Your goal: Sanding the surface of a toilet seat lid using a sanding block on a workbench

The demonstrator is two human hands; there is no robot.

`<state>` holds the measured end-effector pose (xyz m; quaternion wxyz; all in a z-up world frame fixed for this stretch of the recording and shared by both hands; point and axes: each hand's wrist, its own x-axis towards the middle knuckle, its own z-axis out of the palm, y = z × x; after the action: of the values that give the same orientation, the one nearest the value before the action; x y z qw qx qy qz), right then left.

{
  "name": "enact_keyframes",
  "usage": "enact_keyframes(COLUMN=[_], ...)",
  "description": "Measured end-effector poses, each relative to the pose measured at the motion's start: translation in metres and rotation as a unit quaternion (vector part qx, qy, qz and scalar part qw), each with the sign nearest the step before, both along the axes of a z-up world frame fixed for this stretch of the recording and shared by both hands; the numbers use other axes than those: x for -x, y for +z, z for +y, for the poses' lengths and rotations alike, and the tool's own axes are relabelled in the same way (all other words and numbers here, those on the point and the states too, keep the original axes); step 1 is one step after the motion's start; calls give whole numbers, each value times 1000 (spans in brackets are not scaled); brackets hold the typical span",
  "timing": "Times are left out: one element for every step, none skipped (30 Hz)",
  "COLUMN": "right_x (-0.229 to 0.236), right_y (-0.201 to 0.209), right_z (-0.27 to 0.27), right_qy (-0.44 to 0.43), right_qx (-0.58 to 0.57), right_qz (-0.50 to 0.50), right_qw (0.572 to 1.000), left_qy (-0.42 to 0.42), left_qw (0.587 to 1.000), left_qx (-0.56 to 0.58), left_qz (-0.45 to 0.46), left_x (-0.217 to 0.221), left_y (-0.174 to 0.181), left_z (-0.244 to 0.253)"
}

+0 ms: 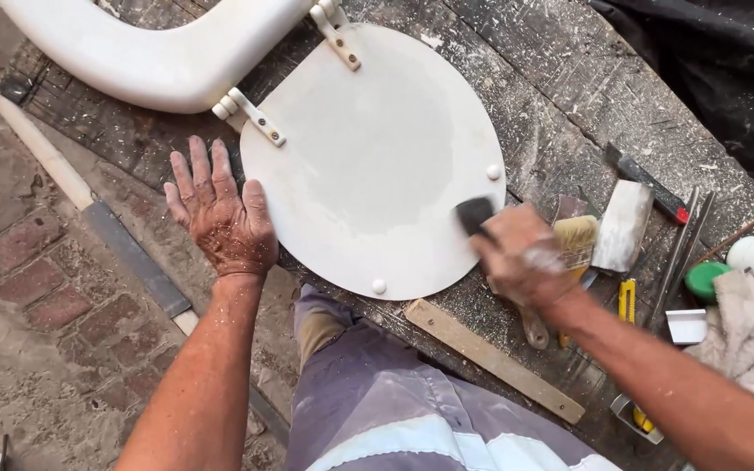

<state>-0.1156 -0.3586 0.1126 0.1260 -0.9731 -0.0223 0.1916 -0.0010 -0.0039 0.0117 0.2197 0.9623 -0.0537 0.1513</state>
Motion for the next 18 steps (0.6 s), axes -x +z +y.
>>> enact_keyframes(right_x=[5, 9, 11, 11, 12, 13, 12, 11, 5, 4, 2, 1, -1, -3, 2, 13, 22, 30], right_y=[-1, -2, -4, -11, -17, -24, -29, -32, -37, -39, -42, -45, -21, 2, 26, 28, 32, 35], right_z=[22, 43, 65, 64, 63, 63, 43, 24, 6, -16, -38, -61, -58, -57, -58, -59, -62, -64], right_qy=[-2, 41, 85, 84, 55, 26, 26, 11, -2, 0, -25, -50, -55, -115, -181, -193, -248, -301], right_qx=[1, -17, -36, -37, -79, -122, -121, -77, -35, -37, 26, 87, 86, 93, 103, 106, 27, -53], right_qz=[1, 15, 26, 24, 3, -18, -17, -79, -146, -151, -249, -344, -346, -296, -242, -241, -250, -258], right_qw=[1000, 999, 995, 995, 995, 992, 992, 994, 989, 988, 968, 934, 933, 944, 948, 945, 935, 917], left_qy=[-2, 0, 2, 1, -2, -4, -5, -10, -13, -11, -4, 4, 0, 11, 15, 3, -99, -199], left_qw=[1000, 1000, 1000, 1000, 1000, 1000, 1000, 1000, 1000, 1000, 1000, 1000, 1000, 1000, 998, 999, 994, 980], left_qx=[1, -4, -10, -10, -8, -7, -6, -2, -1, -2, -2, -2, -5, -5, -2, -3, -3, -3], left_qz=[1, 9, 14, 11, 8, 5, 6, 4, -3, -8, -10, -12, -15, 18, 53, 52, 36, 18], left_x=[1, 1, -1, 0, 0, 0, 1, 3, 0, 2, 2, 2, 4, 7, 10, 20, 31, 41], left_y=[0, -1, 0, 0, 0, -1, -3, -5, -4, -3, -1, 1, 17, 32, 44, 42, 41, 39], left_z=[0, 0, 1, 1, 1, 2, 2, 2, 5, 3, 2, 0, -2, -6, -13, -19, -26, -31])
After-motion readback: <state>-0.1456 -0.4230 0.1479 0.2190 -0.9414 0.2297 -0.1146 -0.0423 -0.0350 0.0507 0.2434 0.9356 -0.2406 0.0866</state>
